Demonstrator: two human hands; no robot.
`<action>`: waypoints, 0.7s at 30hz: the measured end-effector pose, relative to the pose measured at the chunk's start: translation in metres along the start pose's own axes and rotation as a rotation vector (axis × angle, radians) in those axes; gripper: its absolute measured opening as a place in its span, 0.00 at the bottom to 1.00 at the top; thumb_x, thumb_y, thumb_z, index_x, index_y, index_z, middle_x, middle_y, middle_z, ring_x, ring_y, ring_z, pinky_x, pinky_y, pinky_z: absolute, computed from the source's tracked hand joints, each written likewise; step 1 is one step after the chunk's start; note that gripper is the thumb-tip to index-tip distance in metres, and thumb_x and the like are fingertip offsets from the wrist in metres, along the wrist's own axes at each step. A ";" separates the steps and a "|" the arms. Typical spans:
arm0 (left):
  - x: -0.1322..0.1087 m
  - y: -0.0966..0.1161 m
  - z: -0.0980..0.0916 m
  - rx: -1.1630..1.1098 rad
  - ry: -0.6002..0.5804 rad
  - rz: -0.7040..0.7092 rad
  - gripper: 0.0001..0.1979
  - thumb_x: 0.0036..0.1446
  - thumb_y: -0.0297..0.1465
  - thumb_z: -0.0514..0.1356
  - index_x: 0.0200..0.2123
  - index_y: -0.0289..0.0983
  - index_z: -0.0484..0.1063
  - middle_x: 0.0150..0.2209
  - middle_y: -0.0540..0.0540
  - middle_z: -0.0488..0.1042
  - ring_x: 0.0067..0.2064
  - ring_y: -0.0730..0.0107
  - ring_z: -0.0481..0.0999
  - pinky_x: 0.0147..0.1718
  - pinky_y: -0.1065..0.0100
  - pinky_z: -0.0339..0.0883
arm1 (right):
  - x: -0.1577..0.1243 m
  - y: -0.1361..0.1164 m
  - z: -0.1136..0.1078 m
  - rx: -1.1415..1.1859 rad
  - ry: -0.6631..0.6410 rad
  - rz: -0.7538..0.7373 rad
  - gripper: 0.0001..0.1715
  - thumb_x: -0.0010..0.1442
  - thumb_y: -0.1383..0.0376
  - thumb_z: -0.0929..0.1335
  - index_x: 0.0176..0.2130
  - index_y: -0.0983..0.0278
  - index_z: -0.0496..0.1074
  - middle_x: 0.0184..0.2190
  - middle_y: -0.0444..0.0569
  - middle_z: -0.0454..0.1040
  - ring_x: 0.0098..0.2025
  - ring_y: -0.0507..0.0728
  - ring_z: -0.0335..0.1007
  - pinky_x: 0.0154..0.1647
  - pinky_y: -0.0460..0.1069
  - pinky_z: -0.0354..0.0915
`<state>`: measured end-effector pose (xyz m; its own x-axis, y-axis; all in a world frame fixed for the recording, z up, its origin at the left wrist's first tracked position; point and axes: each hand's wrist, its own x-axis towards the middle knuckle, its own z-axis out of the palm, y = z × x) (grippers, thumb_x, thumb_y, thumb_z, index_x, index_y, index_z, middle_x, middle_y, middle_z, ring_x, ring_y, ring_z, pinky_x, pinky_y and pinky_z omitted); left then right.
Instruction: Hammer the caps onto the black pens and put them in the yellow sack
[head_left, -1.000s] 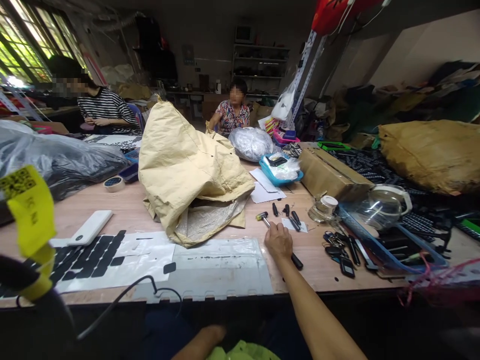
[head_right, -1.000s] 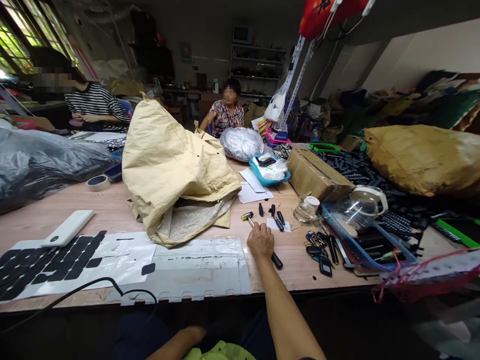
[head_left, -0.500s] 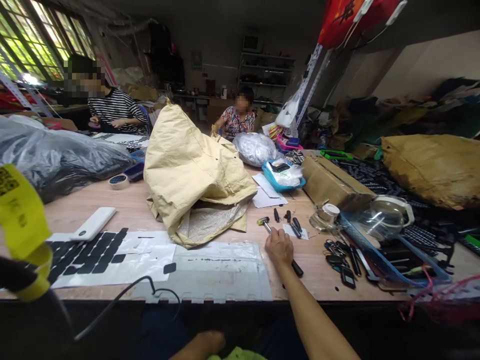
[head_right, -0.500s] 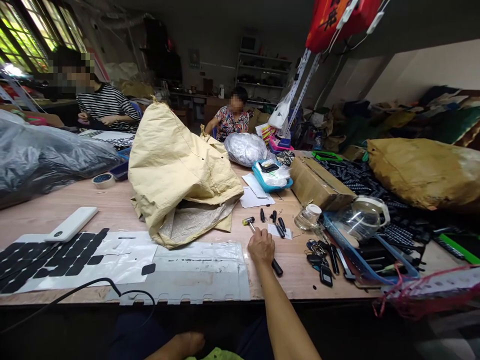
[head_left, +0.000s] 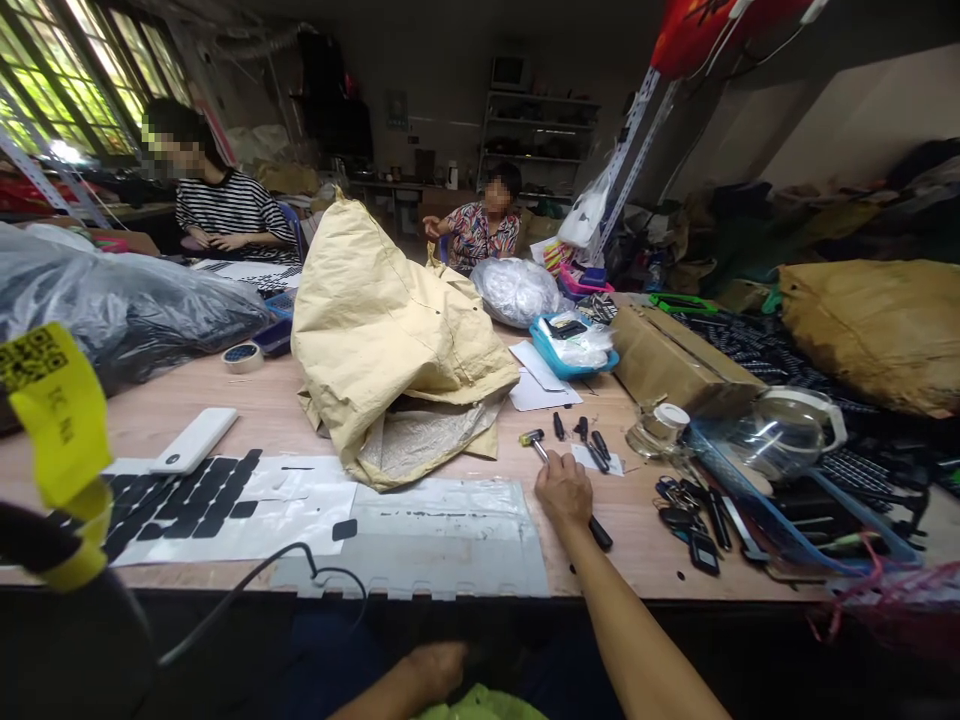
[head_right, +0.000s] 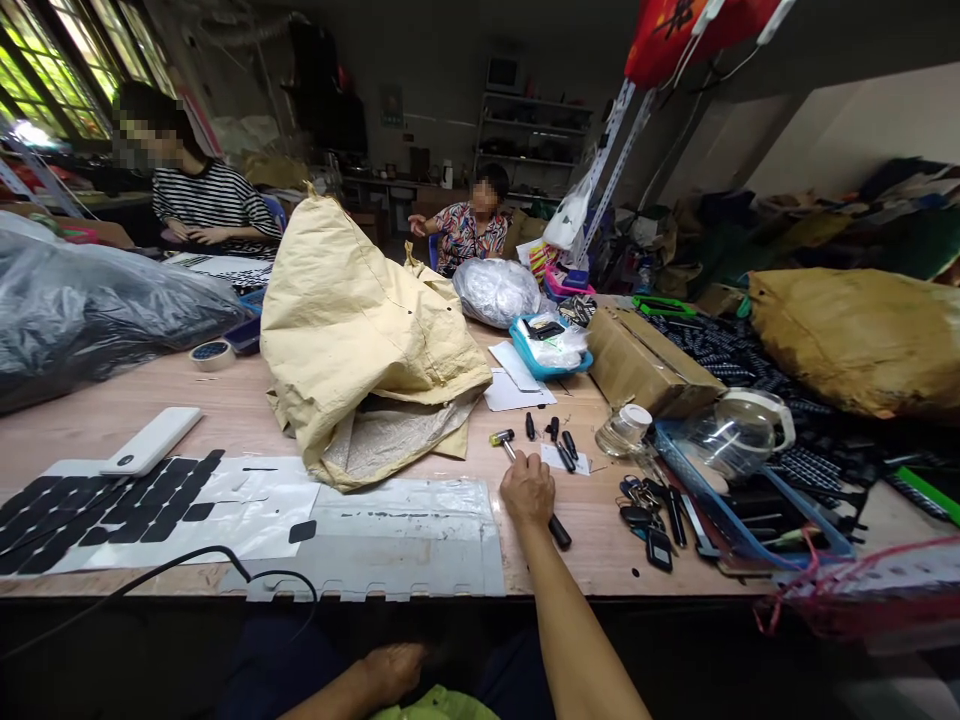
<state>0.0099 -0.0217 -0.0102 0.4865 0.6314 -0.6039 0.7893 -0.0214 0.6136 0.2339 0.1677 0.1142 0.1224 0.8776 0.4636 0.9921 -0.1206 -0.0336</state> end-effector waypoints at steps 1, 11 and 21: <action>-0.002 0.008 -0.002 0.043 -0.013 -0.031 0.25 0.59 0.28 0.50 0.57 0.42 0.74 0.57 0.40 0.76 0.60 0.50 0.73 0.61 0.54 0.65 | 0.000 0.000 0.000 0.005 0.006 -0.001 0.14 0.61 0.68 0.65 0.45 0.63 0.77 0.35 0.52 0.69 0.38 0.58 0.62 0.35 0.50 0.53; -0.085 0.103 -0.084 0.098 -0.052 0.061 0.15 0.59 0.35 0.58 0.43 0.36 0.81 0.44 0.37 0.81 0.48 0.51 0.80 0.47 0.61 0.70 | 0.000 -0.001 -0.008 0.010 -0.030 0.006 0.15 0.62 0.68 0.63 0.45 0.64 0.76 0.35 0.52 0.69 0.38 0.58 0.62 0.35 0.50 0.52; -0.088 0.138 -0.217 -0.701 0.377 0.389 0.22 0.55 0.50 0.63 0.40 0.36 0.78 0.33 0.45 0.77 0.36 0.66 0.76 0.39 0.67 0.70 | -0.001 0.001 -0.003 0.010 0.004 -0.006 0.15 0.62 0.67 0.63 0.45 0.64 0.76 0.34 0.52 0.69 0.37 0.58 0.62 0.34 0.50 0.51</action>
<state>-0.0053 0.0884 0.2383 0.4192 0.8945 -0.1555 0.1222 0.1141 0.9859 0.2346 0.1652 0.1164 0.1168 0.8765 0.4671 0.9930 -0.1112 -0.0396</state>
